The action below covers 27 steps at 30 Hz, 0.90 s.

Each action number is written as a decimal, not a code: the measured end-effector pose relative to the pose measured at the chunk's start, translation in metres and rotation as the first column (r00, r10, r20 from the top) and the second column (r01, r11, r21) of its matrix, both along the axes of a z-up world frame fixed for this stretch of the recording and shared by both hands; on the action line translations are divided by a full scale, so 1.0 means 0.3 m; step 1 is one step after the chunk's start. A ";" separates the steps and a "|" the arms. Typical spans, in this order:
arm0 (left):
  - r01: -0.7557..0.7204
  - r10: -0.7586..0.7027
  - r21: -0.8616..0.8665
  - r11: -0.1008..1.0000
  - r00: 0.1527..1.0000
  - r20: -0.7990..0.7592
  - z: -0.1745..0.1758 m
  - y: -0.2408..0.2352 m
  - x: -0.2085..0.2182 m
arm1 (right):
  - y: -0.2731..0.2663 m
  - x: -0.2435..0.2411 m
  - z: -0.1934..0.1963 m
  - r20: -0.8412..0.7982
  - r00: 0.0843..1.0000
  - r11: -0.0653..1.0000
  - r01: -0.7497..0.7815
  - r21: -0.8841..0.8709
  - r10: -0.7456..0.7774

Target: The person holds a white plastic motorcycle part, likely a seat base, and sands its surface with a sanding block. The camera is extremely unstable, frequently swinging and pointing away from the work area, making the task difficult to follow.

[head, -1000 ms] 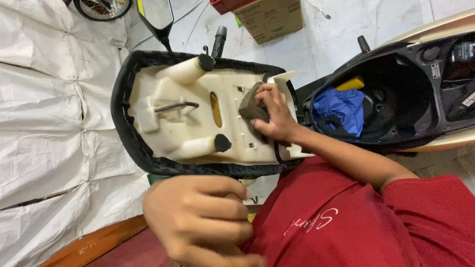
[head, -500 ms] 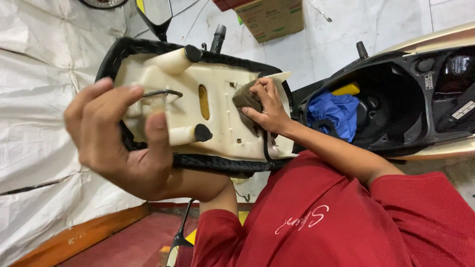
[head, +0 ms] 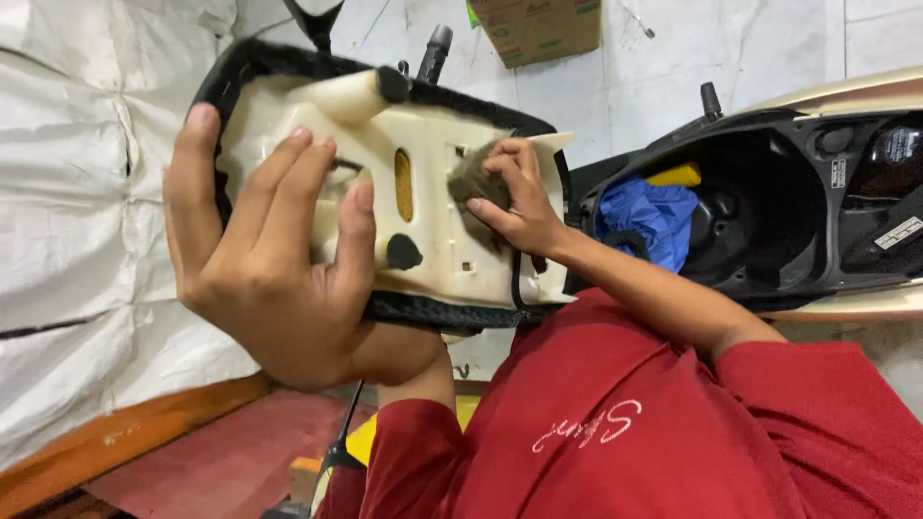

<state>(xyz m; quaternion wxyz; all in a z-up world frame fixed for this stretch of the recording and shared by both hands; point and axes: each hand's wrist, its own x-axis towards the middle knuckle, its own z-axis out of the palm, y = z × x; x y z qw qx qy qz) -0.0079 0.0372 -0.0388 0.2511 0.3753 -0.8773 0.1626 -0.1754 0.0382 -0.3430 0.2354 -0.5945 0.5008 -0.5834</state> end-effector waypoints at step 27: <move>0.028 -0.031 -0.030 0.999 0.997 -0.073 -0.011 0.000 0.002 | 0.015 0.058 0.099 0.047 0.998 0.998 0.047 0.033 -0.049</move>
